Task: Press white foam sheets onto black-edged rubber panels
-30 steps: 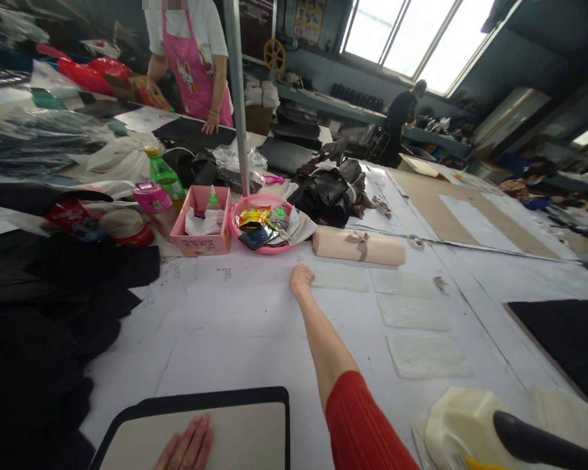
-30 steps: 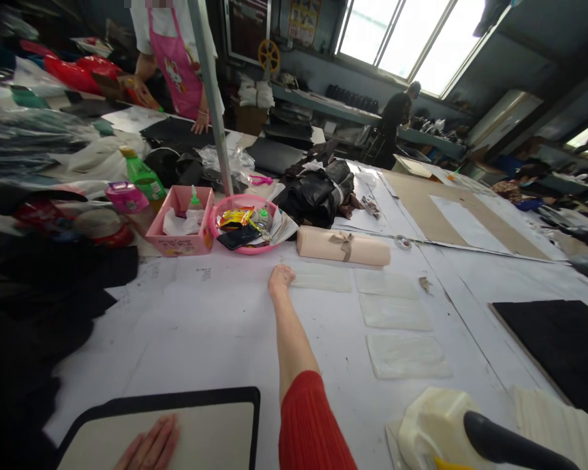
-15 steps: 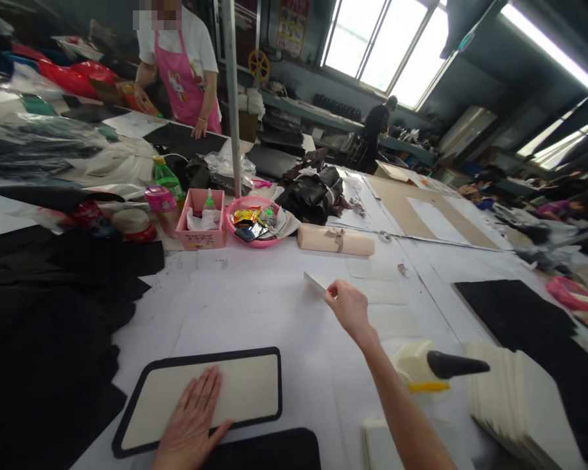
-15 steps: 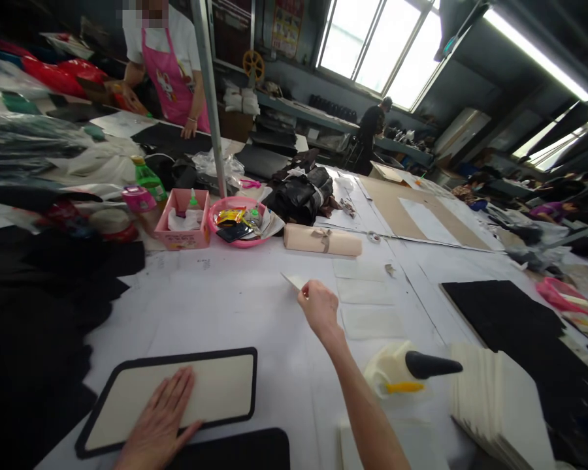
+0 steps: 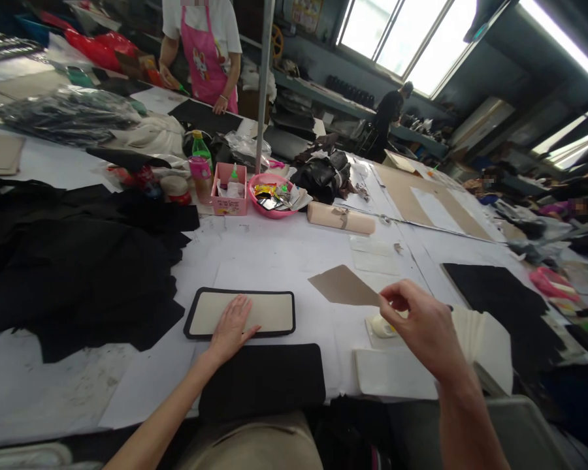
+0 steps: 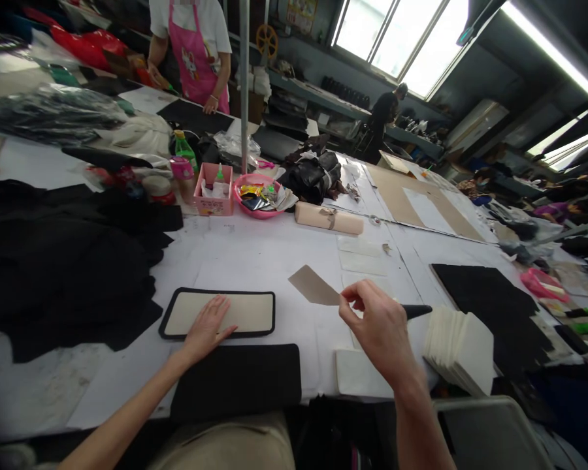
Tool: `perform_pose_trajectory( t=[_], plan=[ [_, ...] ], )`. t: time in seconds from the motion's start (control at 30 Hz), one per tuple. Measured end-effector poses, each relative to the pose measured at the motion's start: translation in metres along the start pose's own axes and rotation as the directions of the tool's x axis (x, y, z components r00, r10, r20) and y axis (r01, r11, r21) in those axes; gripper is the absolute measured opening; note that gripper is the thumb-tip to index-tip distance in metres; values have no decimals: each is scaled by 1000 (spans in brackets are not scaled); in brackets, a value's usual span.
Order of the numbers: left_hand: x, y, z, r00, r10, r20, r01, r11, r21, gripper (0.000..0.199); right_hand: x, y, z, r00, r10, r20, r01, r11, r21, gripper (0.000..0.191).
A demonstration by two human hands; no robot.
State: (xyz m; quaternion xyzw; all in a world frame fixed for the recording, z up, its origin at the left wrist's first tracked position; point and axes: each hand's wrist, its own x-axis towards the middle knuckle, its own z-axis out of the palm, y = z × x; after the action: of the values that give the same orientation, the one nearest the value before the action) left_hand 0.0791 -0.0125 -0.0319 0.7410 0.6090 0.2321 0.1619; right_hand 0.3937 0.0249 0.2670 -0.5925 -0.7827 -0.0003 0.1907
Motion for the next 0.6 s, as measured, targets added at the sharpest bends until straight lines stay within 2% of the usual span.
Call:
perform_pose_trajectory(
  t=[0.07,0.13,0.2,0.27,0.33,0.4,0.47,0.6],
  plan=[
    [-9,14,-7,999,-45,5,45,985,-167,43,-16,-8,-12,1000,8,24,-10,997,81,10],
    [-23,27,-8,991,-103,84,127,912,-389,35,-30,-15,-21,997,22,69,-34,985,170,11],
    [-38,40,-4,961,-178,210,271,742,-613,34,-43,-22,-28,992,36,123,-65,969,237,12],
    [-51,49,1,908,-256,331,417,498,-760,39,-53,-28,-31,983,49,178,-100,951,293,12],
    [-60,56,1,853,-308,421,502,264,-824,45,-63,-33,-30,974,58,219,-134,927,350,12],
    [-65,60,-4,811,-326,486,539,95,-837,48,-70,-37,-27,967,62,248,-160,903,398,12],
    [-67,61,-10,784,-326,529,557,-6,-830,48,-76,-41,-23,962,57,269,-174,881,439,13],
    [-70,58,-15,770,-319,552,550,-105,-828,46,-84,-47,-17,946,41,322,-205,845,494,13]
  ],
)
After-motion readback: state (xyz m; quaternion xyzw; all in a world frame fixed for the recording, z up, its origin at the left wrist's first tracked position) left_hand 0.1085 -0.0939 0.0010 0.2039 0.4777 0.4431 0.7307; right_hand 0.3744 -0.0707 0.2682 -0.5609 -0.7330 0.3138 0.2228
